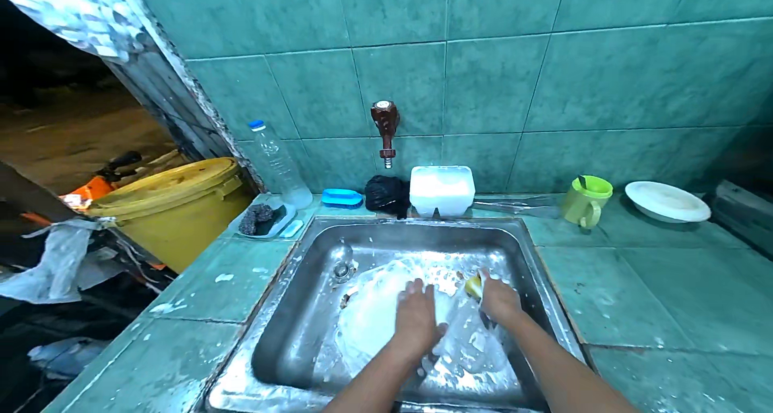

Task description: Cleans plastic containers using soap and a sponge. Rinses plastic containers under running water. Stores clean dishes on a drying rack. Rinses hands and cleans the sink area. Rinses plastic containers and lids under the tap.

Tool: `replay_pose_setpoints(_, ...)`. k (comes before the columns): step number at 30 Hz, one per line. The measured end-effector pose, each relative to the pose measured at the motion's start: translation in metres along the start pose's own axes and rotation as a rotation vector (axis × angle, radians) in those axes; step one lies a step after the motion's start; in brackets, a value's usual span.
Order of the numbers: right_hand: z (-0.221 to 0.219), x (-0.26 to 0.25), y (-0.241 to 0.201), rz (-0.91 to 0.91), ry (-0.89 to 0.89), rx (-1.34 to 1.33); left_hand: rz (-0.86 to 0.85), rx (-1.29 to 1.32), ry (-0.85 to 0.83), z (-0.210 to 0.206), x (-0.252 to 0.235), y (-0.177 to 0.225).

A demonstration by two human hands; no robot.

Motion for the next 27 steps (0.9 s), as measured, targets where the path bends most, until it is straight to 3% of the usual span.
replay_pose_setpoints(4, -0.004, 0.000, 0.003, -0.005, -0.032, -0.048, 0.018, -0.040, -0.283, -0.046, -0.011, 0.021)
replay_pose_setpoints(11, -0.009, 0.009, 0.007, -0.004, -0.087, -0.126, 0.051, -0.137, -0.293, -0.067, -0.025, 0.012)
replay_pose_setpoints(14, 0.002, 0.011, 0.006, 0.045, -0.100, -0.161, -0.007, 0.070, -0.297, -0.058, -0.022, 0.011)
replay_pose_setpoints(17, 0.020, 0.021, 0.007, 0.146, -0.066, -0.274, -0.170, 0.359, -0.165, -0.030, -0.015, 0.005)
replay_pose_setpoints(22, 0.053, 0.041, 0.017, 0.281, 0.128, -0.820, -0.248, 1.018, -0.020, 0.014, 0.014, -0.014)
replay_pose_setpoints(27, 0.068, 0.074, 0.013, 0.288, 0.225, -1.235, -0.292, 1.248, 0.111, 0.031, 0.038, -0.014)
Point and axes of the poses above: each hand's wrist, its own x-axis away from the middle knuckle, its own z-axis out of the back of the hand, y = z × x, the point moved 8 cm from there along -x, towards the middle knuckle, and after that the axes turned 2 degrees about -x, right-handed, at the moved point
